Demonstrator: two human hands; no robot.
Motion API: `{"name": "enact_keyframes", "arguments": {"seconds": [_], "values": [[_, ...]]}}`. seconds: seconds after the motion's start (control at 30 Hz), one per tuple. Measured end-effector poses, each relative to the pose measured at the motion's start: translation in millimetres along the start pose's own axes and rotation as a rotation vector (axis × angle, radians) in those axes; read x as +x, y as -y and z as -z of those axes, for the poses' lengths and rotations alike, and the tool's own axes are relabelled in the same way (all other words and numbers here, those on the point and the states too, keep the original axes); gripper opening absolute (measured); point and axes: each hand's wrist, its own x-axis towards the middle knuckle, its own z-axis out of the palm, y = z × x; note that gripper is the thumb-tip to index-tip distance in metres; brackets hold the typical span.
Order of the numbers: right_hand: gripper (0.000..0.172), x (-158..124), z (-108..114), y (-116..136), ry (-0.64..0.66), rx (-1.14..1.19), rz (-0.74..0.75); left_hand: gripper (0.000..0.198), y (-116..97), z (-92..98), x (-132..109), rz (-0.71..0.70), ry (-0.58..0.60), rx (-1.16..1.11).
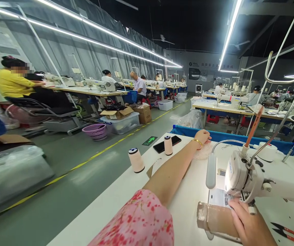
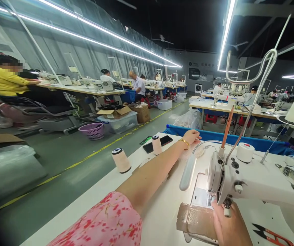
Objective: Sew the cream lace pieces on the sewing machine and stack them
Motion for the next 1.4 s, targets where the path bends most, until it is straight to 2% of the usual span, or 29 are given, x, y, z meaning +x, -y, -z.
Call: {"name": "enact_keyframes", "arguments": {"seconds": [0.1, 0.23, 0.37, 0.47, 0.6, 0.7, 0.77, 0.87, 1.03, 1.17, 1.27, 1.4], "values": [[0.034, 4, 3, 1, -0.044, 0.002, 0.012, 0.033, 7, 7.7, -3, -0.113, 0.035, 0.197], [0.032, 6, 4, 6, -0.067, -0.045, 0.027, 0.034, 21, 9.9, -20, -0.210, 0.105, 0.431], [0.035, 2, -1, 11, -0.128, -0.027, -0.056, 0.038, 23, 13.6, -39, -0.281, 0.118, 0.533], [0.035, -1, -2, 7, -0.118, 0.044, -0.037, 0.036, 14, 40.6, -55, -0.315, 0.088, 0.579], [0.036, -4, -10, -7, -0.127, 0.133, 0.040, 0.036, 5, 96.8, -96, -0.332, 0.091, 0.686], [0.036, -8, -22, -17, -0.137, 0.138, 0.065, 0.028, 13, 128.0, -142, -0.314, 0.175, 0.790], [0.034, -10, -28, -19, -0.145, 0.118, 0.072, 0.022, 26, 137.7, -170, -0.293, 0.232, 0.848], [0.034, -11, -29, -16, -0.152, 0.083, 0.045, 0.029, 48, 139.2, -199, -0.247, 0.235, 0.903], [0.032, -7, -19, -11, -0.094, 0.066, 0.058, 0.007, 65, 133.4, -209, -0.215, 0.196, 0.893], [0.029, -1, -12, -12, -0.080, 0.049, 0.062, 0.021, 61, 136.2, -205, -0.184, 0.202, 0.800], [0.030, 0, -5, -8, -0.082, 0.034, 0.120, 0.032, 54, 139.3, -205, -0.132, 0.148, 0.667], [0.027, -2, 8, 11, -0.202, 0.087, 0.119, 0.036, 36, 132.1, -215, -0.065, 0.090, 0.391]]}}
